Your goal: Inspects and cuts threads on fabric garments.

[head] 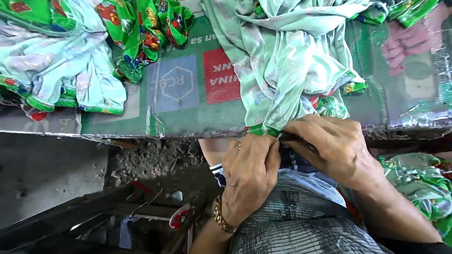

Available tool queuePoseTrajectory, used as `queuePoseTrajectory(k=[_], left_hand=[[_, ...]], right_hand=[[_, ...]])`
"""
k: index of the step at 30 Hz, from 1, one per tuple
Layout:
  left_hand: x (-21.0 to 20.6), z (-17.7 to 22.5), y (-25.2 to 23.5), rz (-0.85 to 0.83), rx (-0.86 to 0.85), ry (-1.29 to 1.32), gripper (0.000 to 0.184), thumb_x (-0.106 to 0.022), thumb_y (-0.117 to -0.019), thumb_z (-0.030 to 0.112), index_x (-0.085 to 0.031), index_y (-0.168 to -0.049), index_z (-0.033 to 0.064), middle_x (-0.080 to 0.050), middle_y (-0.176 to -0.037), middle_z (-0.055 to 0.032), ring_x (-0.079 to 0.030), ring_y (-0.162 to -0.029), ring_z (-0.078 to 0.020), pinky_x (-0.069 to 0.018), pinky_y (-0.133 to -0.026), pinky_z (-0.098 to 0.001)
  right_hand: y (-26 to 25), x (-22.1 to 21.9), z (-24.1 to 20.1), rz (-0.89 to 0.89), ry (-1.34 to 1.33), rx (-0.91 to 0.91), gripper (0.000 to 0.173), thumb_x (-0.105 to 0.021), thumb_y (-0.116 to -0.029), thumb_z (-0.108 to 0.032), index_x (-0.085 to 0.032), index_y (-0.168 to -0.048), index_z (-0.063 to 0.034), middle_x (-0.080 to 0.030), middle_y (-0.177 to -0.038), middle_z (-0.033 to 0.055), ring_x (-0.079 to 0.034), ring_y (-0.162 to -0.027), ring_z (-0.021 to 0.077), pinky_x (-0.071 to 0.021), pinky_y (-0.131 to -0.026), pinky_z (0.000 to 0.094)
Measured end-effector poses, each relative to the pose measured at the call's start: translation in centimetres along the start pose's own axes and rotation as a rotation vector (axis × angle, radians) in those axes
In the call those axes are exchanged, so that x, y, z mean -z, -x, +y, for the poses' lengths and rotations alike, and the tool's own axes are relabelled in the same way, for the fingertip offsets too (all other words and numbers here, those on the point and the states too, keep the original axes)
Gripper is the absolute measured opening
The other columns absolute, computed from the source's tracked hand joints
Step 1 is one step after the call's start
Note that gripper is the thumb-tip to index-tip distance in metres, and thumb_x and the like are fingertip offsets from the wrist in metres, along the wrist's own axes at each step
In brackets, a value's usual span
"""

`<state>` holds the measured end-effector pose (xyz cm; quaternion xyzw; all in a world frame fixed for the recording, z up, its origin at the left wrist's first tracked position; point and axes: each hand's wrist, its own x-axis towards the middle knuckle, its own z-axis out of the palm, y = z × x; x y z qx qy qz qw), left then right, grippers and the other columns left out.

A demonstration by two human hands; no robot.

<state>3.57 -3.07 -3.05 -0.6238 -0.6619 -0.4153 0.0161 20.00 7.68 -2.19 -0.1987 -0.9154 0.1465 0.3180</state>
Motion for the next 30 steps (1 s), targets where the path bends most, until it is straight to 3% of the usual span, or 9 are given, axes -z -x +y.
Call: queuePoseTrajectory(k=[4,11,13,15,17,20,24,28,30], left_hand=[[-0.4,0.1,0.5,0.088,-0.11,-0.075,0.012,-0.063,-0.0972,0.015,-0.07,-0.091,0.0071,-0.068,-0.077,-0.0033,-0.062,-0.073,-0.012,-0.048,-0.071,-0.0259],[-0.7,0.3,0.7,0.036,-0.109,-0.037,0.011,-0.064,-0.0961,0.013,-0.072,-0.091,0.0065,-0.069,-0.077,-0.0034,-0.063,-0.074,-0.0125,-0.0484,-0.07,-0.0257],[-0.3,0.3,1.0,-0.046,-0.143,0.067,0.016,-0.061,-0.0988,0.015,-0.071,-0.09,0.0068,-0.07,-0.077,-0.0034,-0.064,-0.074,-0.0121,-0.0496,-0.071,-0.0265],[0.4,0.3,1.1,-0.222,-0.177,0.254,0.029,-0.052,-0.1056,0.023,-0.068,-0.087,0.0071,-0.065,-0.073,-0.0038,-0.061,-0.07,-0.0123,-0.0467,-0.069,-0.0277],[0.5,0.1,1.2,-0.362,-0.152,0.376,0.036,-0.047,-0.1082,0.027,-0.068,-0.088,0.0065,-0.063,-0.072,-0.0035,-0.059,-0.068,-0.0118,-0.0443,-0.067,-0.0277],[-0.3,-0.1,1.5,-0.381,-0.001,0.464,0.028,-0.053,-0.1064,0.022,-0.071,-0.095,0.0041,-0.067,-0.08,-0.0029,-0.062,-0.074,-0.0068,-0.0504,-0.069,-0.0229],[-1.0,1.1,1.3,-0.33,0.375,0.934,0.02,-0.054,-0.106,0.016,-0.063,-0.107,-0.0017,-0.069,-0.087,-0.0011,-0.066,-0.076,-0.0044,-0.0584,-0.068,-0.0217],[-1.3,2.0,0.3,-0.292,0.679,1.493,0.03,-0.057,-0.1042,0.038,-0.057,-0.109,0.0083,-0.072,-0.086,-0.0064,-0.069,-0.069,-0.0103,-0.0576,-0.063,-0.0227],[-1.4,2.7,-0.3,-0.199,0.795,1.67,0.021,-0.061,-0.1033,0.031,-0.062,-0.109,0.0104,-0.071,-0.086,-0.0097,-0.069,-0.065,-0.0113,-0.0573,-0.059,-0.0225]], right_hand=[[0.2,-0.5,-0.1,0.045,0.024,-0.013,0.011,-0.064,-0.0981,-0.012,-0.071,-0.103,-0.0051,-0.069,-0.084,0.0085,-0.064,-0.068,0.0199,-0.0477,-0.055,0.0335],[0.3,-0.9,-0.1,0.08,0.021,-0.005,0.01,-0.064,-0.0982,-0.01,-0.073,-0.101,-0.0058,-0.073,-0.086,0.009,-0.068,-0.073,0.0202,-0.0509,-0.06,0.0346],[0.3,-0.7,0.0,0.075,-0.067,-0.025,0.012,-0.065,-0.0985,-0.014,-0.073,-0.103,-0.0053,-0.072,-0.086,0.0073,-0.067,-0.073,0.0165,-0.0514,-0.061,0.0319],[0.3,0.2,0.2,0.03,-0.132,-0.072,0.022,-0.067,-0.0984,-0.027,-0.068,-0.109,-0.0071,-0.068,-0.087,0.0009,-0.062,-0.072,0.0061,-0.051,-0.062,0.0219],[0.3,0.8,0.2,-0.026,-0.043,-0.095,0.028,-0.067,-0.0975,-0.031,-0.067,-0.111,-0.0067,-0.067,-0.086,0.0027,-0.06,-0.067,0.0101,-0.0453,-0.055,0.0257],[0.1,0.8,0.2,-0.044,0.007,-0.12,0.01,-0.063,-0.0953,-0.016,-0.069,-0.096,-0.0079,-0.066,-0.08,0.0039,-0.06,-0.061,0.0149,-0.0421,-0.048,0.0314],[0.2,1.8,0.7,-0.024,-0.43,-0.202,0.005,-0.067,-0.0941,-0.013,-0.069,-0.095,-0.0087,-0.063,-0.084,-0.0064,-0.058,-0.072,-0.004,-0.0501,-0.062,0.0103],[0.2,2.5,0.9,-0.015,-0.744,-0.202,0.005,-0.069,-0.0942,-0.012,-0.067,-0.093,-0.0071,-0.06,-0.081,-0.0066,-0.057,-0.071,-0.0041,-0.0497,-0.062,0.009],[0.4,2.5,1.0,-0.02,-0.834,-0.192,0.007,-0.067,-0.0965,-0.013,-0.067,-0.092,-0.0074,-0.059,-0.08,-0.0068,-0.056,-0.071,-0.004,-0.0485,-0.061,0.0092]])
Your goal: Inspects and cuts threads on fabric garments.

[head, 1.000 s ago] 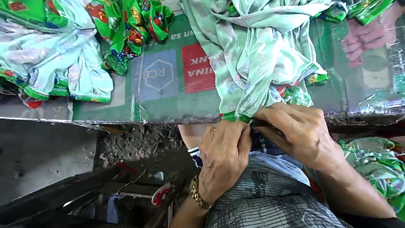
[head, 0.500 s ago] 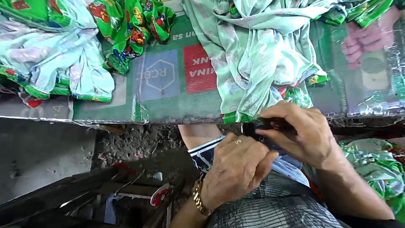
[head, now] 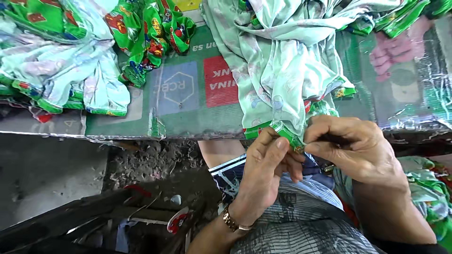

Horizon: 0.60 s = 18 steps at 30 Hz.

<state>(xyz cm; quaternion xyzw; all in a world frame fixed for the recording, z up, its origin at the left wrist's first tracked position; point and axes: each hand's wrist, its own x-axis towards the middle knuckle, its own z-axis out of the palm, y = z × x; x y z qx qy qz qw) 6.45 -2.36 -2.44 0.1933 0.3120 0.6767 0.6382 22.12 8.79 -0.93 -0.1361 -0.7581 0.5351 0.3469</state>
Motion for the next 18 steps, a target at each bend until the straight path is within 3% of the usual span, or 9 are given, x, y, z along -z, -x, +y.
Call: queuePoseTrajectory(k=[3,6,7,9,11,13,16,18], left_hand=[[-0.7,-0.2,-0.1,0.109,-0.158,0.005,0.011,-0.067,-0.099,0.015,-0.071,-0.107,0.008,-0.072,-0.092,-0.0099,-0.071,-0.075,-0.013,-0.0611,-0.068,-0.0277],[-0.8,-0.5,0.1,0.152,-0.289,-0.068,0.014,-0.07,-0.0967,0.015,-0.073,-0.107,0.0068,-0.073,-0.099,-0.0109,-0.073,-0.087,-0.0171,-0.0622,-0.08,-0.0346],[-0.9,-0.5,0.2,0.163,-0.305,-0.075,0.014,-0.071,-0.0961,0.014,-0.073,-0.107,0.0064,-0.074,-0.098,-0.0113,-0.074,-0.087,-0.0178,-0.0623,-0.081,-0.0352],[-1.0,-0.5,0.4,0.177,-0.318,-0.054,0.014,-0.071,-0.0952,0.012,-0.074,-0.106,0.0046,-0.074,-0.097,-0.0123,-0.074,-0.087,-0.0184,-0.0625,-0.082,-0.0359],[-1.1,-0.5,0.4,0.17,-0.314,-0.03,0.013,-0.071,-0.0955,0.011,-0.073,-0.106,0.0042,-0.074,-0.097,-0.0121,-0.074,-0.089,-0.0181,-0.0623,-0.085,-0.0356],[-1.1,-0.6,0.4,0.147,-0.305,-0.015,0.012,-0.071,-0.0955,0.01,-0.073,-0.106,0.0044,-0.074,-0.097,-0.0116,-0.074,-0.09,-0.0171,-0.0618,-0.086,-0.035],[-1.2,-0.8,0.4,0.141,-0.278,0.01,0.011,-0.071,-0.0952,0.01,-0.073,-0.104,0.0041,-0.074,-0.096,-0.0122,-0.074,-0.09,-0.018,-0.0617,-0.086,-0.0359],[-1.2,-0.8,0.3,0.138,-0.262,0.032,0.013,-0.068,-0.0972,0.011,-0.071,-0.108,0.0041,-0.073,-0.099,-0.0132,-0.074,-0.09,-0.02,-0.0618,-0.086,-0.0386]], right_hand=[[0.3,0.0,0.2,-0.005,-0.064,0.021,0.01,-0.063,-0.0987,-0.013,-0.065,-0.091,-0.0069,-0.057,-0.078,-0.0071,-0.054,-0.069,-0.0049,-0.0458,-0.059,0.0087],[0.6,-0.4,0.1,0.081,0.078,0.014,0.005,-0.063,-0.095,-0.009,-0.065,-0.091,-0.0069,-0.058,-0.079,-0.0066,-0.054,-0.068,-0.0052,-0.046,-0.058,0.0083],[0.8,-0.7,0.0,0.13,0.171,0.006,0.003,-0.064,-0.093,-0.01,-0.066,-0.094,-0.0079,-0.06,-0.081,-0.0069,-0.055,-0.069,-0.0055,-0.047,-0.059,0.008],[1.2,-1.3,-0.2,0.19,0.327,0.025,0.021,-0.068,-0.0953,-0.021,-0.061,-0.111,-0.009,-0.063,-0.09,-0.0072,-0.057,-0.074,-0.0066,-0.0493,-0.063,0.0081],[1.5,-2.0,-0.2,0.246,0.41,0.078,0.031,-0.069,-0.0956,-0.027,-0.055,-0.117,-0.0097,-0.06,-0.092,-0.0057,-0.055,-0.074,-0.0062,-0.0484,-0.063,0.0086],[1.4,-2.7,-0.2,0.308,0.455,0.156,0.025,-0.071,-0.0956,-0.022,-0.057,-0.111,-0.0085,-0.058,-0.091,-0.0022,-0.054,-0.074,-0.0029,-0.0469,-0.063,0.0095],[0.8,-3.3,0.1,0.361,0.535,0.283,0.007,-0.067,-0.0973,-0.009,-0.062,-0.099,-0.0041,-0.063,-0.089,0.004,-0.062,-0.08,0.0044,-0.0513,-0.069,0.0146],[0.5,-3.2,0.1,0.343,0.491,0.27,0.006,-0.061,-0.1002,-0.009,-0.061,-0.096,-0.0043,-0.062,-0.085,0.0024,-0.06,-0.077,0.0019,-0.0496,-0.067,0.0132]])
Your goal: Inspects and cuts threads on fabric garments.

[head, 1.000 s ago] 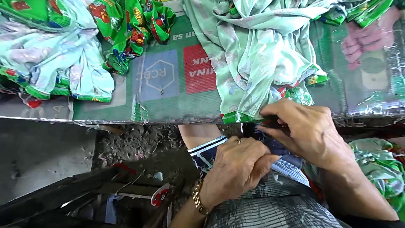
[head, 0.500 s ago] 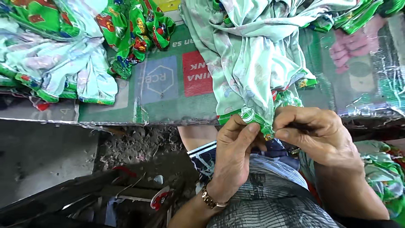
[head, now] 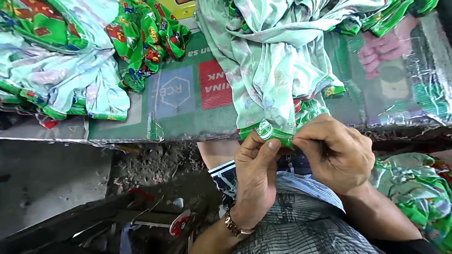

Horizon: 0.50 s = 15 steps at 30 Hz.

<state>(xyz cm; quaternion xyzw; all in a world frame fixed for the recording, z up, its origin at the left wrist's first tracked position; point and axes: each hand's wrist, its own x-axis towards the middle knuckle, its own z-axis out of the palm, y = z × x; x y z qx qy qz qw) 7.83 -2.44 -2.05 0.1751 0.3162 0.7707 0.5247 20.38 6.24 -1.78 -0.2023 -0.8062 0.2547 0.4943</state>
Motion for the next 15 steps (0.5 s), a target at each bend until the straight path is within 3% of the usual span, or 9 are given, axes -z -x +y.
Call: queuePoseTrajectory(k=[3,5,7,10,11,15], left_hand=[[0.0,0.1,0.1,0.006,0.01,0.047,0.017,-0.066,-0.0988,0.012,-0.07,-0.113,0.0036,-0.073,-0.102,-0.015,-0.074,-0.091,-0.0217,-0.0619,-0.086,-0.0407],[0.0,0.2,0.2,0.014,0.012,0.079,0.018,-0.067,-0.0984,0.013,-0.071,-0.113,0.0038,-0.073,-0.102,-0.0156,-0.074,-0.091,-0.0226,-0.0621,-0.086,-0.0408],[0.0,0.4,0.2,0.019,0.011,0.099,0.017,-0.068,-0.0978,0.013,-0.071,-0.112,0.0038,-0.073,-0.102,-0.0156,-0.074,-0.091,-0.0228,-0.062,-0.086,-0.0407],[0.1,0.5,0.1,0.02,-0.001,0.119,0.016,-0.07,-0.0962,0.011,-0.072,-0.11,0.0039,-0.073,-0.101,-0.0153,-0.075,-0.091,-0.022,-0.0625,-0.085,-0.0396],[0.1,0.5,0.1,0.019,0.001,0.126,0.016,-0.069,-0.0963,0.011,-0.071,-0.11,0.0041,-0.073,-0.102,-0.0156,-0.074,-0.092,-0.0225,-0.0622,-0.086,-0.0399],[0.2,0.5,0.1,0.004,0.01,0.138,0.016,-0.069,-0.0967,0.01,-0.071,-0.111,0.0039,-0.072,-0.104,-0.0157,-0.074,-0.094,-0.0231,-0.0617,-0.087,-0.0406]], right_hand=[[-0.3,0.6,0.1,-0.102,-0.324,-0.195,0.014,-0.056,-0.1048,-0.017,-0.06,-0.094,-0.0085,-0.057,-0.08,-0.0057,-0.054,-0.068,-0.0046,-0.0472,-0.058,0.0095],[-0.3,1.0,0.1,-0.119,-0.435,-0.26,0.012,-0.057,-0.1034,-0.017,-0.06,-0.094,-0.0103,-0.055,-0.079,-0.0077,-0.052,-0.065,-0.0054,-0.045,-0.055,0.0091],[-0.1,1.2,-0.3,-0.117,-0.351,-0.263,0.008,-0.061,-0.1006,-0.017,-0.06,-0.096,-0.0102,-0.055,-0.079,-0.0077,-0.051,-0.065,-0.0061,-0.0438,-0.055,0.0083],[0.7,1.9,-1.1,-0.176,-0.044,-0.231,0.035,-0.063,-0.0984,-0.034,-0.053,-0.122,-0.0106,-0.059,-0.091,-0.0068,-0.055,-0.075,-0.0065,-0.0476,-0.063,0.0098],[1.0,1.9,-1.3,-0.18,0.005,-0.219,0.037,-0.061,-0.0987,-0.034,-0.051,-0.125,-0.0104,-0.061,-0.096,-0.0058,-0.057,-0.079,-0.0055,-0.0499,-0.066,0.0111],[1.1,1.7,-1.8,-0.138,0.071,-0.174,0.026,-0.066,-0.0995,-0.027,-0.058,-0.116,-0.0099,-0.063,-0.102,-0.0029,-0.06,-0.089,-0.0031,-0.0506,-0.074,0.0112]])
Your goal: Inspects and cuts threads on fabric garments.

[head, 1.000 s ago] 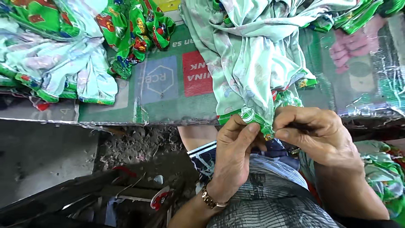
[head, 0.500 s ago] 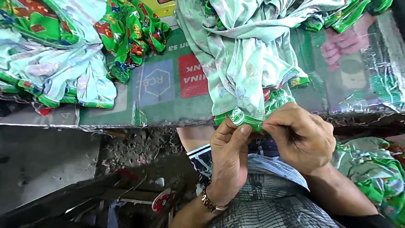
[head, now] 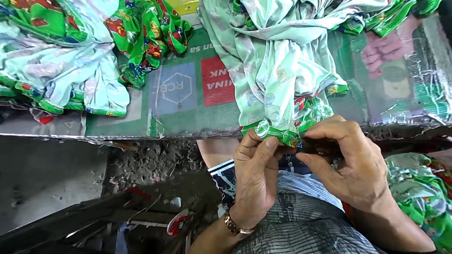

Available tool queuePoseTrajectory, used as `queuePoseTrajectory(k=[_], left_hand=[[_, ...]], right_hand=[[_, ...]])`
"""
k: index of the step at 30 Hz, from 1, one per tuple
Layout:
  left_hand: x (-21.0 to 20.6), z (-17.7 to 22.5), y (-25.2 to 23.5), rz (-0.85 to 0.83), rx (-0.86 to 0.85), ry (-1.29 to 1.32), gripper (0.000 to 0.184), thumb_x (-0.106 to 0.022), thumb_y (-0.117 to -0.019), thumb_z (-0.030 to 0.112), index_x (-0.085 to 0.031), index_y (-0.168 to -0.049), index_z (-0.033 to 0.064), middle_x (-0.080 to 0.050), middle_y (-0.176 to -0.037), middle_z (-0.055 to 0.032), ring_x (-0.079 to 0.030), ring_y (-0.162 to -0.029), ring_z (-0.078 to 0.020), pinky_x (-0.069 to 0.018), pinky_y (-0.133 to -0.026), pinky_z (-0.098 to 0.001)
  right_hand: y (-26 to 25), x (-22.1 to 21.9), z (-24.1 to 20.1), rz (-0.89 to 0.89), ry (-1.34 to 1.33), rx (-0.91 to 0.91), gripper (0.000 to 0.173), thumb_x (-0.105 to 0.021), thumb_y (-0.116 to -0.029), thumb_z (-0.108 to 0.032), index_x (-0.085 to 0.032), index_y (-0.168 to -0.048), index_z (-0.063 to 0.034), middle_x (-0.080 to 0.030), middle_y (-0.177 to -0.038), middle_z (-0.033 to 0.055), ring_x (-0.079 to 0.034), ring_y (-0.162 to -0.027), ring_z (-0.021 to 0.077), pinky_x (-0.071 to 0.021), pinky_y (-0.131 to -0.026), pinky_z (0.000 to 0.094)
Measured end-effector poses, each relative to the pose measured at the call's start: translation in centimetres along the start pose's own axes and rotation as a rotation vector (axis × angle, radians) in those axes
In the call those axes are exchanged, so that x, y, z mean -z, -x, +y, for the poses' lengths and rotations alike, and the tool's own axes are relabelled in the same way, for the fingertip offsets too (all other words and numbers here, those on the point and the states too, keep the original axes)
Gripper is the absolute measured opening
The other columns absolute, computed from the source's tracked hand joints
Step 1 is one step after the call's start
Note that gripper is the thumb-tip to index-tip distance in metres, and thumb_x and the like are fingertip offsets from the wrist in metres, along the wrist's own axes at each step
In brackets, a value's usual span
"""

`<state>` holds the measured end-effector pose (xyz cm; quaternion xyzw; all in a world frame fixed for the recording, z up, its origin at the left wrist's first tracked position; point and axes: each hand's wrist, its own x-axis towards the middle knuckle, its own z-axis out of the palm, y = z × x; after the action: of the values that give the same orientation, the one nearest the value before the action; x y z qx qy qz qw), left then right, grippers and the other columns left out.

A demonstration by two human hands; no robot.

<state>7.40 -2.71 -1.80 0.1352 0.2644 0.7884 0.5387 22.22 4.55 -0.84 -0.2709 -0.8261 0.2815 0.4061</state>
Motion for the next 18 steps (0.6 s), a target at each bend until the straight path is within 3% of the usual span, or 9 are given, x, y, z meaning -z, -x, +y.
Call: queuePoseTrajectory(k=[6,18], left_hand=[[0.01,-0.26,0.03,-0.005,-0.035,-0.086,0.016,-0.07,-0.0957,0.011,-0.072,-0.111,0.0056,-0.073,-0.102,-0.0123,-0.074,-0.093,-0.0186,-0.0614,-0.087,-0.0373],[0.25,-0.4,-0.1,-0.045,-0.089,-0.226,0.012,-0.069,-0.096,0.008,-0.071,-0.108,0.0067,-0.073,-0.098,-0.009,-0.073,-0.092,-0.015,-0.0603,-0.088,-0.0347]], right_hand=[[-0.68,-0.18,0.09,0.028,-0.033,0.024,0.02,-0.07,-0.0981,-0.022,-0.065,-0.11,-0.007,-0.066,-0.102,-0.0016,-0.063,-0.092,-0.0012,-0.0528,-0.078,0.0122],[-0.78,-0.25,0.79,0.021,-0.14,0.023,0.015,-0.072,-0.0967,-0.018,-0.065,-0.106,-0.0077,-0.066,-0.102,-0.0025,-0.064,-0.092,-0.0003,-0.0548,-0.077,0.0126]])
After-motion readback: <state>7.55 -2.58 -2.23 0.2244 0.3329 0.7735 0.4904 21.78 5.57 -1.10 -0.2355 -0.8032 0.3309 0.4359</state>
